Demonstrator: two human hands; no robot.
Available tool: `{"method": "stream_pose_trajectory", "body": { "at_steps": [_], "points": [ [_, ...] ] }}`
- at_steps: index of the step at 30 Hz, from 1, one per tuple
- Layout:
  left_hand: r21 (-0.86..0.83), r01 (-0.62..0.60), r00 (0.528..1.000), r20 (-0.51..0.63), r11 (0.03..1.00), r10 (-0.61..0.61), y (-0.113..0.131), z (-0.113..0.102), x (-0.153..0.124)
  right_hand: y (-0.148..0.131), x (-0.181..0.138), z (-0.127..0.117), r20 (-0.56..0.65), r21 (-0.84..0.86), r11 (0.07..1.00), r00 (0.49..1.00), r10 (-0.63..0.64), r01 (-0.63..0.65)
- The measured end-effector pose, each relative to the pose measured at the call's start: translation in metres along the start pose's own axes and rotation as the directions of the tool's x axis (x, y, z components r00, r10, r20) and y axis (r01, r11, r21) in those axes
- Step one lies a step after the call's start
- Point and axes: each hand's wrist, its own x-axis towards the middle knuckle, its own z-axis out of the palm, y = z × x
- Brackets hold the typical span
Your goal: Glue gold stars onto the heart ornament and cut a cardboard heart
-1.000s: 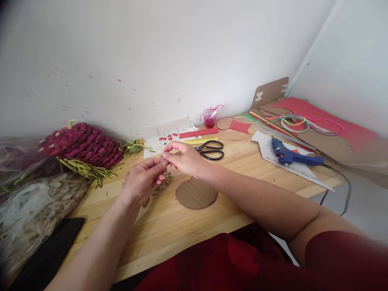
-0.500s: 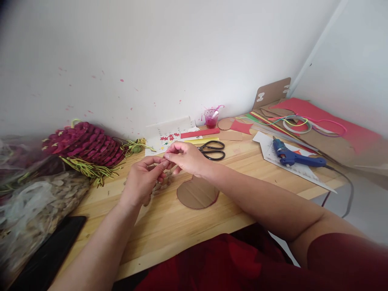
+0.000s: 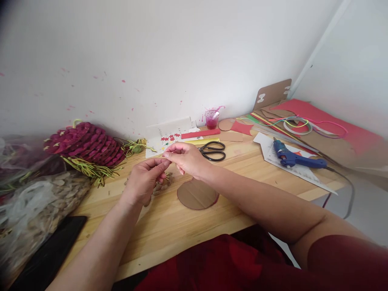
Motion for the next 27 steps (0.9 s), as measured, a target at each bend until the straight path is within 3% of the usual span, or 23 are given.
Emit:
{"method": "stream_pose_trajectory", "body": {
  "at_steps": [8,17,21,27],
  "points": [
    [-0.052,0.006,1.0,0.014,0.999,-0.005,-0.001,0.002,0.0,-0.004,0.001,-0.001,-0.05,-0.138,0.988,0.995,-0.081,0.073],
    [-0.149,0.057,0.997,0.069,0.987,-0.047,0.003,0.008,-0.005,0.0,-0.001,0.005,-0.144,0.021,0.995,0.985,-0.094,0.098],
    [-0.169,0.033,0.997,0.079,0.985,-0.02,0.006,0.009,-0.006,0.004,0.0,0.007,-0.132,0.048,0.99,0.984,-0.123,0.13],
    [-0.093,-0.05,0.995,0.078,0.994,0.058,0.0,0.007,-0.002,0.0,-0.002,0.009,-0.117,0.055,0.996,0.991,-0.069,0.076]
  ]
}}
